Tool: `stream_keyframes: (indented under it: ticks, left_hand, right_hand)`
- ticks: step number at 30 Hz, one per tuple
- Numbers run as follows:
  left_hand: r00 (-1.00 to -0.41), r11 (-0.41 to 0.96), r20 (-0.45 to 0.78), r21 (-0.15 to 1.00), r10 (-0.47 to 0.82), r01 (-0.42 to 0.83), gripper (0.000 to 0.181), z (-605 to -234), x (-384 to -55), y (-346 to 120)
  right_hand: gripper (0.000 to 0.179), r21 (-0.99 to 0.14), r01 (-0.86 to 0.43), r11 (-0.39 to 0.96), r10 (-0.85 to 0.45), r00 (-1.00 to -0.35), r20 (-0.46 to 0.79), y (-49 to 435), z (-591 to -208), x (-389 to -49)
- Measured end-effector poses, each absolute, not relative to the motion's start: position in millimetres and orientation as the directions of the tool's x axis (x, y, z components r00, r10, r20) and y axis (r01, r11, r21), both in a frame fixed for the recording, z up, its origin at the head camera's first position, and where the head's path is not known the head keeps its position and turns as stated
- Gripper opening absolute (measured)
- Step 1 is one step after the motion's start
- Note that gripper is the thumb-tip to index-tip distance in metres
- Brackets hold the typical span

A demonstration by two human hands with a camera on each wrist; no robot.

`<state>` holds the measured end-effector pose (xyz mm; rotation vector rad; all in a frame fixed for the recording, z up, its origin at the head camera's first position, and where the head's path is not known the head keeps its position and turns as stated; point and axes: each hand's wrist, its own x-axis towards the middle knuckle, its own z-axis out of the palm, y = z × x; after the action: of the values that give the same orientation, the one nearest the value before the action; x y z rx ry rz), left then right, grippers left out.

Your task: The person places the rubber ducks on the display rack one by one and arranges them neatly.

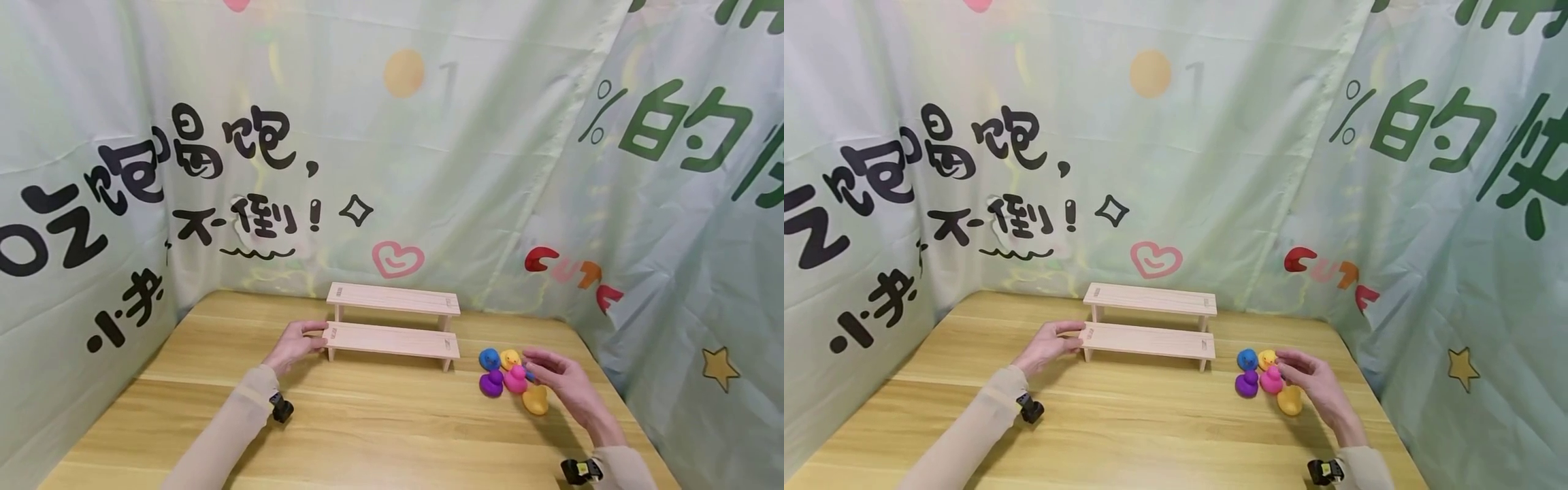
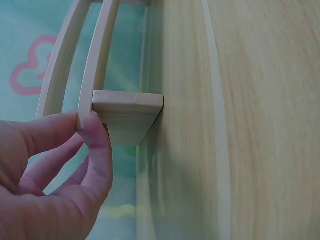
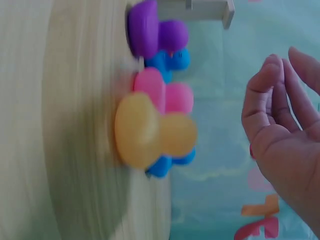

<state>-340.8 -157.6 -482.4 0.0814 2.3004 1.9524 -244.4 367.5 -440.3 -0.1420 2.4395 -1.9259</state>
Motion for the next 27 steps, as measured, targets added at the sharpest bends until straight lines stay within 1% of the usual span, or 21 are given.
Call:
stream_keyframes:
  ticks: [6, 9, 16, 19, 27]
  left_hand:
    - [-0.992, 0.178, -0.04, 0.984, 0.121, -0.018, 0.045, -481, -339, -159]
    - [-0.992, 0.161, -0.036, 0.987, 0.123, -0.016, 0.045, -482, -339, -158]
    - [-0.99, 0.175, -0.009, 0.984, 0.14, 0.016, 0.046, -479, -338, -153]
    - [-0.991, 0.175, -0.011, 0.984, 0.135, 0.013, 0.046, -478, -338, -152]
    - [-0.991, 0.191, -0.014, 0.982, 0.132, 0.012, 0.044, -474, -335, -154]
  right_hand:
    - [0.049, -0.926, -0.029, 0.376, -0.125, -0.992, -0.02, 381, -442, -243]
    - [0.049, -0.902, -0.021, 0.432, -0.137, -0.99, -0.043, 387, -445, -242]
    - [0.042, -0.868, -0.019, 0.497, -0.148, -0.987, -0.064, 405, -452, -239]
    - [0.041, -0.846, -0.021, 0.532, -0.166, -0.983, -0.08, 411, -456, -240]
    - [0.049, -0.85, 0.011, 0.526, -0.207, -0.968, -0.14, 418, -466, -245]
